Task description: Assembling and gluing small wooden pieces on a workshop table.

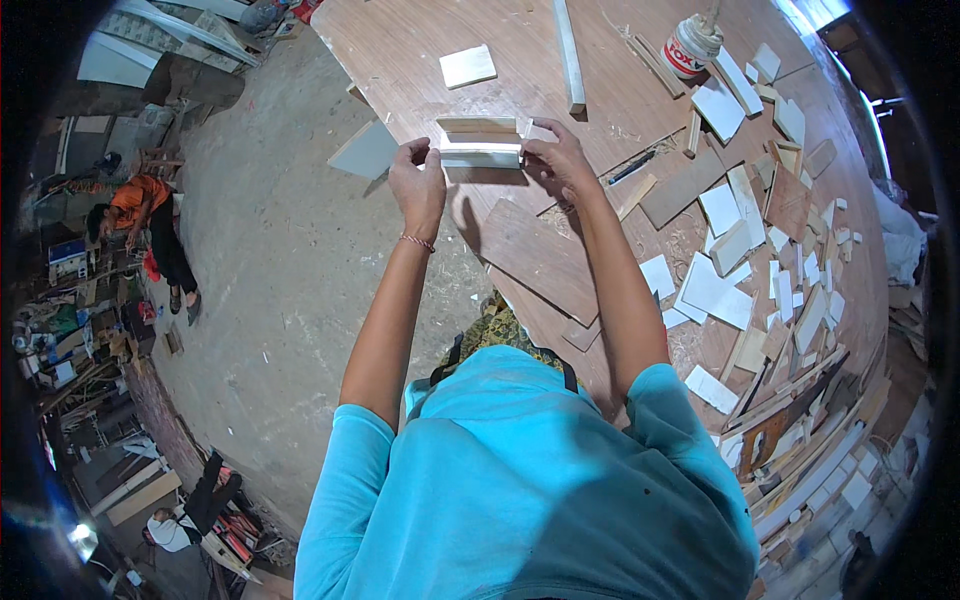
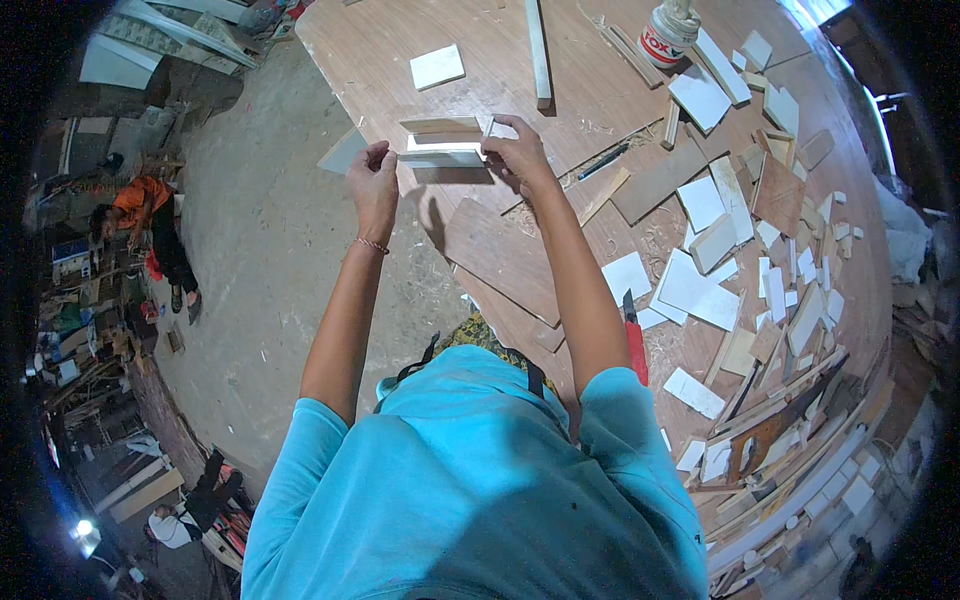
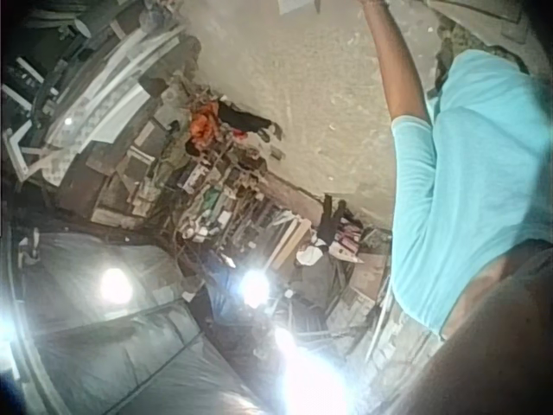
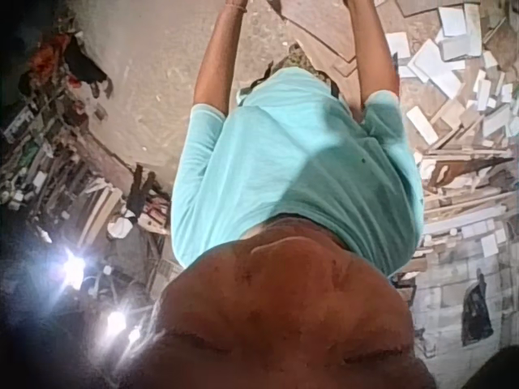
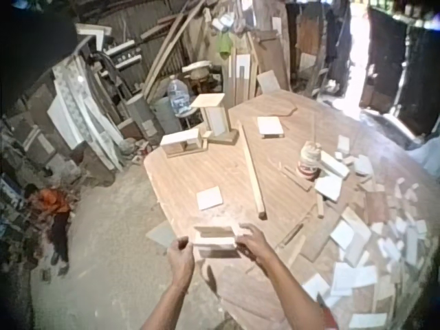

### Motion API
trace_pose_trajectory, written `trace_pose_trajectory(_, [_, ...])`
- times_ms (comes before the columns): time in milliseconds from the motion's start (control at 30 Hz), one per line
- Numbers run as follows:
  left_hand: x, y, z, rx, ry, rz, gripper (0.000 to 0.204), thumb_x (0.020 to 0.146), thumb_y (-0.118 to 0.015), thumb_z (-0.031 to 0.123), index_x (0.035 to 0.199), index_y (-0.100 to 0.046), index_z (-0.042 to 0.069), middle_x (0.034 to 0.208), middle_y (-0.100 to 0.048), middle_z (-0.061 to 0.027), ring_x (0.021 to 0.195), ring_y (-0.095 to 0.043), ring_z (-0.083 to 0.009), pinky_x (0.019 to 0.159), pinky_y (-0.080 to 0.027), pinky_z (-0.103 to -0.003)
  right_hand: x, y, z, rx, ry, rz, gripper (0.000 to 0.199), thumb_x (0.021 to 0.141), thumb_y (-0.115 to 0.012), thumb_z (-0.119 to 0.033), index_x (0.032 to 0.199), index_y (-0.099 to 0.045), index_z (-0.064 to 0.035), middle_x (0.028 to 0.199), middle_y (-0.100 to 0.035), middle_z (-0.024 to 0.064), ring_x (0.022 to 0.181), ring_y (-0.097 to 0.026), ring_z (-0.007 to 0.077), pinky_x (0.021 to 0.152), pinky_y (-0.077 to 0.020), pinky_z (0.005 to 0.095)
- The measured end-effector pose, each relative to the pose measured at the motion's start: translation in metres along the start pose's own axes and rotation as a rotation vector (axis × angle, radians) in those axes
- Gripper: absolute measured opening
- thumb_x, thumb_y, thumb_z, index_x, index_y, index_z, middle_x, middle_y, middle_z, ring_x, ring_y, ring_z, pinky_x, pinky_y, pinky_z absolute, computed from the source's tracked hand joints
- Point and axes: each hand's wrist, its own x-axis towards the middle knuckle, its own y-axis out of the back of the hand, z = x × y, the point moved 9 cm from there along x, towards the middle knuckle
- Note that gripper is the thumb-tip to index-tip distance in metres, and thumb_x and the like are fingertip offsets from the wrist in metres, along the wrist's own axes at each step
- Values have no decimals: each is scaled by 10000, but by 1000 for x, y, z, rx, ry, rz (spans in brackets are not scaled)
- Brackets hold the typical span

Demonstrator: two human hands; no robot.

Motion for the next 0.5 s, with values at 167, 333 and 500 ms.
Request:
trace_pose_trajectory(167, [6, 2, -5, 139, -28, 22, 264, 716, -585, 127, 920, -572, -39, 865, -575, -180, 808, -559, -264, 757, -433, -348, 0, -5, -16, -140, 20, 20, 486, 654, -617, -5, 1113, -456, -7, 648, -555, 70, 511, -494, 105, 433, -404, 235])
trace_pose_trajectory(333, [6, -7, -14, 173, 49, -38, 356, 707, -617, 173, 980, -541, -43, 886, -559, -186, 819, -546, -277, 769, -427, -350, 13, -5, -4, -109, 28, 0, 435, 683, -623, -27, 1093, -479, -6, 666, -566, 73, 540, -510, 111, 452, -410, 253])
trace_pose_trajectory(500, [5, -7, -19, 163, 87, -47, 352, 707, -621, 183, 963, -547, -46, 883, -575, -191, 804, -567, -275, 735, -445, -349, 12, -10, -11, -237, 40, -30, 379, 697, -634, -63, 1047, -516, 16, 681, -580, 77, 551, -524, 110, 469, -416, 240])
